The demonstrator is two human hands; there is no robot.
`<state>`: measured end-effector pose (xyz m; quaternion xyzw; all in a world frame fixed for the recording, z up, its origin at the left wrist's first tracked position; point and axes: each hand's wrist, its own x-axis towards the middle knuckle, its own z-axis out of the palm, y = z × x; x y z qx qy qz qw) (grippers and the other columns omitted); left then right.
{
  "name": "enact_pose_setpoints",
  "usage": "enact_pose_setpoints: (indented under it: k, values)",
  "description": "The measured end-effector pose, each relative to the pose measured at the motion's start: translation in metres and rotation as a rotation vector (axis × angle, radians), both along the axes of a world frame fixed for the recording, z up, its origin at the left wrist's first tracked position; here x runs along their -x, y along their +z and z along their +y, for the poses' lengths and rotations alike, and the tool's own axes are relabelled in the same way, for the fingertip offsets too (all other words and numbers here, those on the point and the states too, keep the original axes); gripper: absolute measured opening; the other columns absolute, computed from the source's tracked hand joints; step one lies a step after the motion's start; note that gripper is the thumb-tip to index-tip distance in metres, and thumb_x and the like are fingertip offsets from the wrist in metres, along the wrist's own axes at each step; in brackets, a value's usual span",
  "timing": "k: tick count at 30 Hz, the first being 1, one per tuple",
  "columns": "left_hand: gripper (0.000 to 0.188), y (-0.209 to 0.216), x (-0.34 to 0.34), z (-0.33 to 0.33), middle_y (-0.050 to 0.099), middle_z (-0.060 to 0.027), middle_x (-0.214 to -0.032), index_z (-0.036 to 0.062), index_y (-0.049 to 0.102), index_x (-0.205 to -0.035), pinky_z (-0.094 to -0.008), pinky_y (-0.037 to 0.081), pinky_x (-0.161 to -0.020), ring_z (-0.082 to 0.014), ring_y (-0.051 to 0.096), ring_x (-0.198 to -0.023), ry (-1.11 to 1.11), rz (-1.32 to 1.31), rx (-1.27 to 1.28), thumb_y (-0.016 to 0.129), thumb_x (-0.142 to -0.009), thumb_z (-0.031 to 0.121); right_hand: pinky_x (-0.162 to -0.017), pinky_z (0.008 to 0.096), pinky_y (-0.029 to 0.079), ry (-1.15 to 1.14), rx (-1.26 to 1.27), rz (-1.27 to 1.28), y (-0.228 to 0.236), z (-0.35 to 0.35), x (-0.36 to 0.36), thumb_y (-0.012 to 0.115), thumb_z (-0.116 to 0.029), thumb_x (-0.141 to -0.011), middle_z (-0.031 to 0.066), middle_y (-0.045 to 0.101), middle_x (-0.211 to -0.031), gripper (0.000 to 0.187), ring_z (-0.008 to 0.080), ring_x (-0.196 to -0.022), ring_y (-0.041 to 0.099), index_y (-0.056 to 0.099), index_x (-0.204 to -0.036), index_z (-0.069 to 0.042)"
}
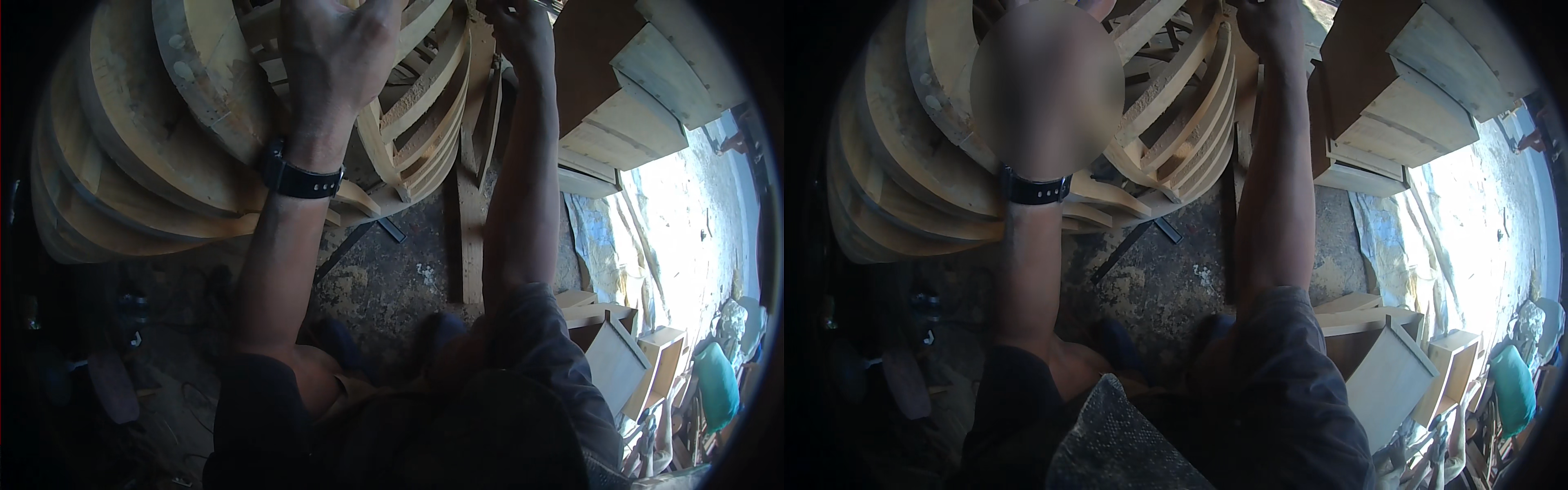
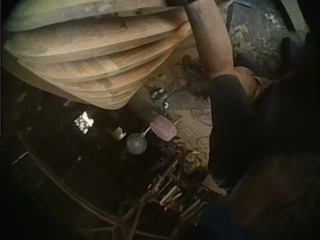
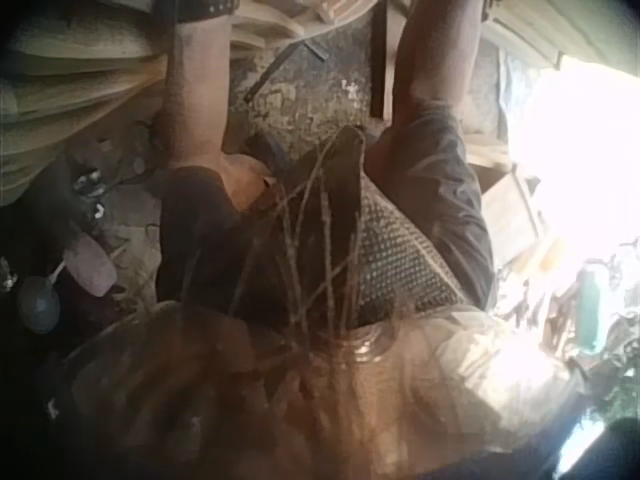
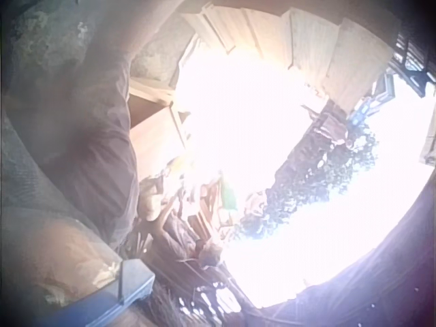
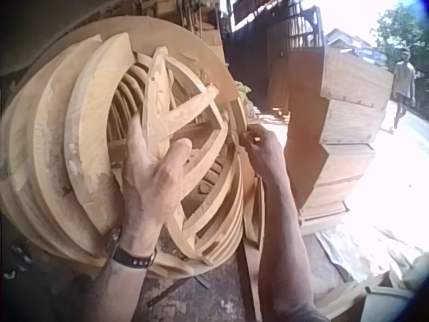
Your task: The person uses a nail gun and an angle grinder to assemble and sand a curved wooden lattice structure, then measures and fits wooden slats into the frame using a ruler.
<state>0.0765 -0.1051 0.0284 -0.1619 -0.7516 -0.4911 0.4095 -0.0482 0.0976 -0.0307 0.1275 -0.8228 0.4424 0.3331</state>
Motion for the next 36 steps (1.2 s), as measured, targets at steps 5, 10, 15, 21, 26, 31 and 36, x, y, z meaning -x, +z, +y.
enact_pose_setpoints:
  k: [5, 10, 15, 21, 26, 31, 36]
  values:
    - [0.066, 0.002, 0.004, -0.001, 0.06, -0.0283, -0.134, -0.0054, 0.043, -0.144, -0.043, 0.046, -0.105, -0.0401, 0.059, -0.124, 0.015, -0.033, -0.04, 0.066, -0.089, 0.022, -0.075, 0.0367, 0.056, -0.049, 0.176, 0.04, -0.021, -0.014, 0.025, 0.071, -0.019, -0.092, 0.0151, 0.074, -0.093, 0.024, 0.024, -0.082, 0.071, 0.071, -0.108, -0.001]
    - [0.065, 0.001, 0.006, -0.005, 0.061, -0.0279, -0.133, -0.0046, 0.044, -0.143, -0.0433, 0.046, -0.104, -0.0399, 0.06, -0.123, 0.066, -0.054, -0.001, 0.066, -0.089, 0.023, -0.074, 0.0354, 0.059, -0.117, 0.177, 0.224, -0.037, -0.024, 0.049, 0.073, -0.013, -0.093, 0.017, 0.073, -0.096, 0.023, 0.0237, -0.083, 0.072, 0.067, -0.11, 0.001]
    - [0.066, -0.002, 0.003, -0.003, 0.061, -0.0265, -0.134, -0.0038, 0.044, -0.145, -0.0437, 0.047, -0.104, -0.0398, 0.061, -0.122, 0.055, -0.038, -0.008, 0.066, -0.089, 0.024, -0.066, 0.0316, 0.058, 0.137, 0.537, -0.027, -0.036, -0.022, 0.049, 0.07, -0.012, -0.096, 0.0132, 0.072, -0.09, 0.02, 0.0181, -0.076, 0.071, 0.068, -0.111, 0.002]
    - [0.066, -0.011, 0.017, -0.006, 0.062, -0.0261, -0.133, -0.0023, 0.043, -0.145, -0.044, 0.047, -0.104, -0.0401, 0.061, -0.121, 0.102, 0.036, -0.025, 0.066, -0.089, 0.025, -0.066, 0.0287, 0.058, 0.115, 0.566, -0.042, -0.026, -0.029, 0.037, 0.069, -0.01, -0.097, 0.012, 0.072, -0.083, 0.019, 0.0163, -0.073, 0.07, 0.068, -0.11, 0.004]
    - [0.066, -0.012, 0.022, -0.008, 0.062, -0.0254, -0.132, -0.0025, 0.043, -0.145, -0.0442, 0.048, -0.103, -0.0403, 0.062, -0.12, 0.103, 0.049, 0.015, 0.066, -0.089, 0.024, -0.066, 0.0297, 0.057, 0.069, 0.467, 0.035, -0.029, -0.026, 0.038, 0.072, -0.011, -0.093, 0.0118, 0.073, -0.084, 0.016, 0.0168, -0.072, 0.07, 0.072, -0.101, 0.003]
    - [0.065, -0.001, 0.006, 0.001, 0.063, -0.0257, -0.131, -0.002, 0.045, -0.144, -0.0455, 0.048, -0.102, -0.0405, 0.062, -0.119, 0.175, 0.048, 0.094, 0.065, -0.089, 0.025, -0.065, 0.0295, 0.056, -0.045, 0.35, 0.114, -0.032, -0.022, 0.047, 0.075, -0.015, -0.089, 0.0104, 0.074, -0.086, 0.018, 0.0168, -0.072, 0.069, 0.073, -0.097, 0.001]
    - [0.066, -0.001, 0.009, -0.002, 0.062, -0.0274, -0.131, -0.0031, 0.045, -0.144, -0.0463, 0.047, -0.103, -0.0415, 0.062, -0.118, 0.169, -0.024, -0.018, 0.064, -0.088, 0.024, -0.069, 0.0276, 0.054, -0.148, 0.246, 0.125, -0.029, -0.022, 0.038, 0.074, -0.017, -0.089, 0.0095, 0.074, -0.087, 0.02, 0.0154, -0.073, 0.068, 0.074, -0.1, -0.001]
